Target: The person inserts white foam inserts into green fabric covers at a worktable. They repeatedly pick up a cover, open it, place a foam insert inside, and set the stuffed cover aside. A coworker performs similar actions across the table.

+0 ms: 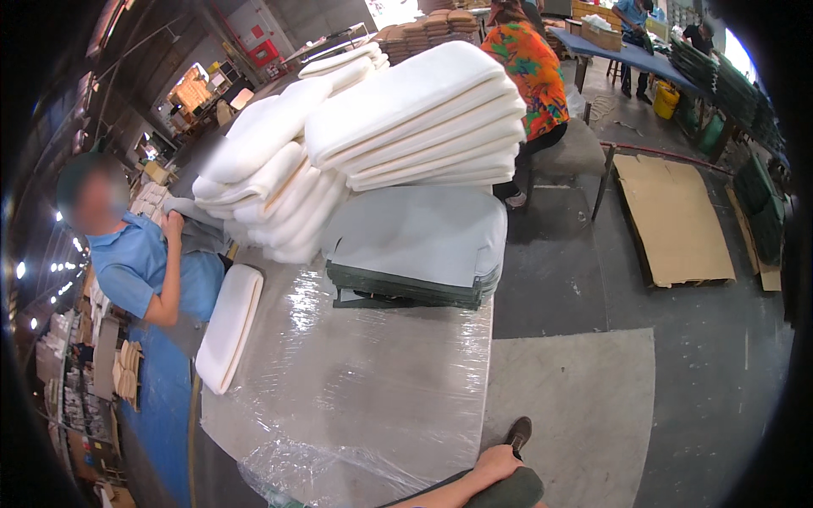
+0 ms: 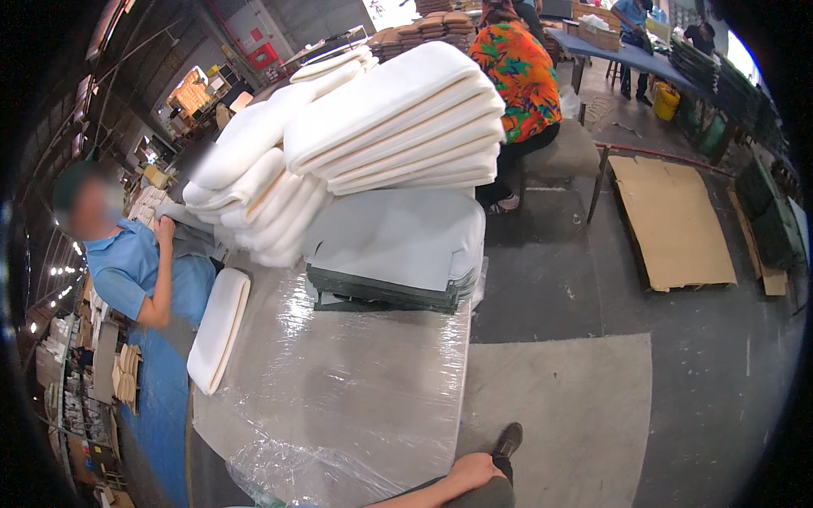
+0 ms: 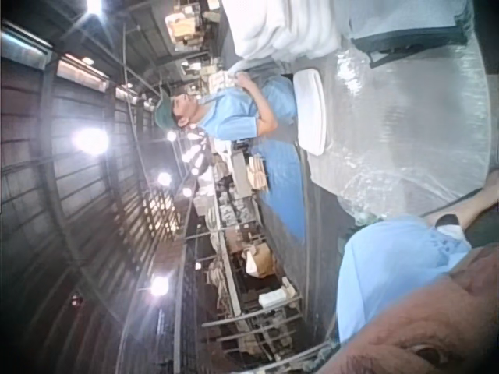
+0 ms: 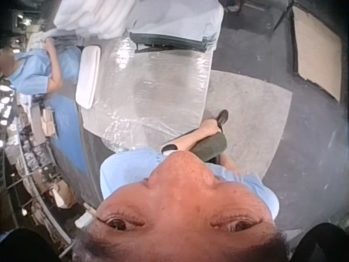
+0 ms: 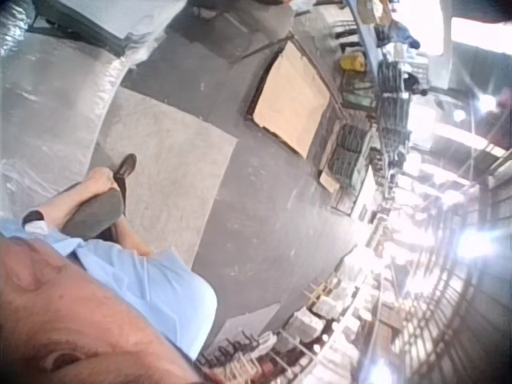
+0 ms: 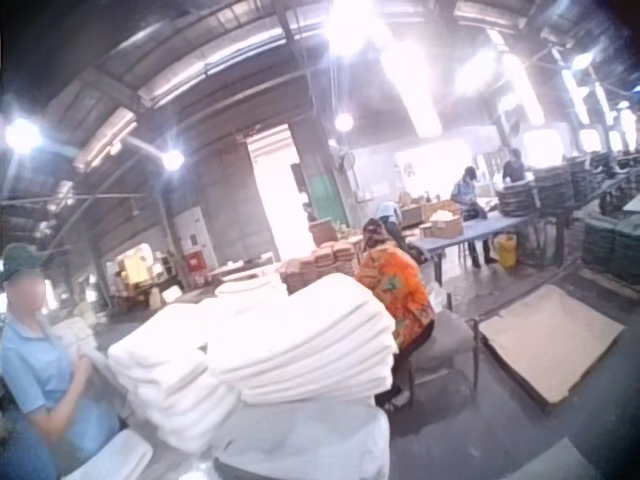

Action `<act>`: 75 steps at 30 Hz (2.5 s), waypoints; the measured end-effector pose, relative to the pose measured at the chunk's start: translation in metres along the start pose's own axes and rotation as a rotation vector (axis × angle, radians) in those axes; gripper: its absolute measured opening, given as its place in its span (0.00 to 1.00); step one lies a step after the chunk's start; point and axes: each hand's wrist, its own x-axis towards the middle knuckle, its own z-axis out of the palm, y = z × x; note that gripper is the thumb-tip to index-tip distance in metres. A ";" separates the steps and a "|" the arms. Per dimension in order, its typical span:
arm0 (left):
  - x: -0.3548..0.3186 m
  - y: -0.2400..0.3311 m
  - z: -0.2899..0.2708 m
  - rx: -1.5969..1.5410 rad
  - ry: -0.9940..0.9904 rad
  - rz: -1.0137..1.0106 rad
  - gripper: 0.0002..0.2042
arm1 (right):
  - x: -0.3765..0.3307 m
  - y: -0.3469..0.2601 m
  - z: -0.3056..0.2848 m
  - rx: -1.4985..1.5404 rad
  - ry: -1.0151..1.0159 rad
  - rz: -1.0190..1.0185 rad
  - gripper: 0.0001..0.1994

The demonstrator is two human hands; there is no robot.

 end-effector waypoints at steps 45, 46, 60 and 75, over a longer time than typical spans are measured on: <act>0.039 -0.009 -0.001 -0.052 -0.095 0.275 0.21 | 0.006 0.013 -0.015 -0.521 0.079 -0.027 0.17; 0.031 -0.002 -0.019 -0.141 -0.091 0.208 0.17 | 0.017 0.011 -0.020 -0.551 0.060 -0.006 0.17; -0.031 0.013 -0.042 -0.133 0.343 0.193 0.17 | -0.021 0.033 -0.070 0.298 0.163 -0.255 0.14; -0.193 -0.007 -0.019 -0.555 -0.070 0.153 0.33 | -0.063 0.002 -0.028 0.268 -0.354 -0.594 0.23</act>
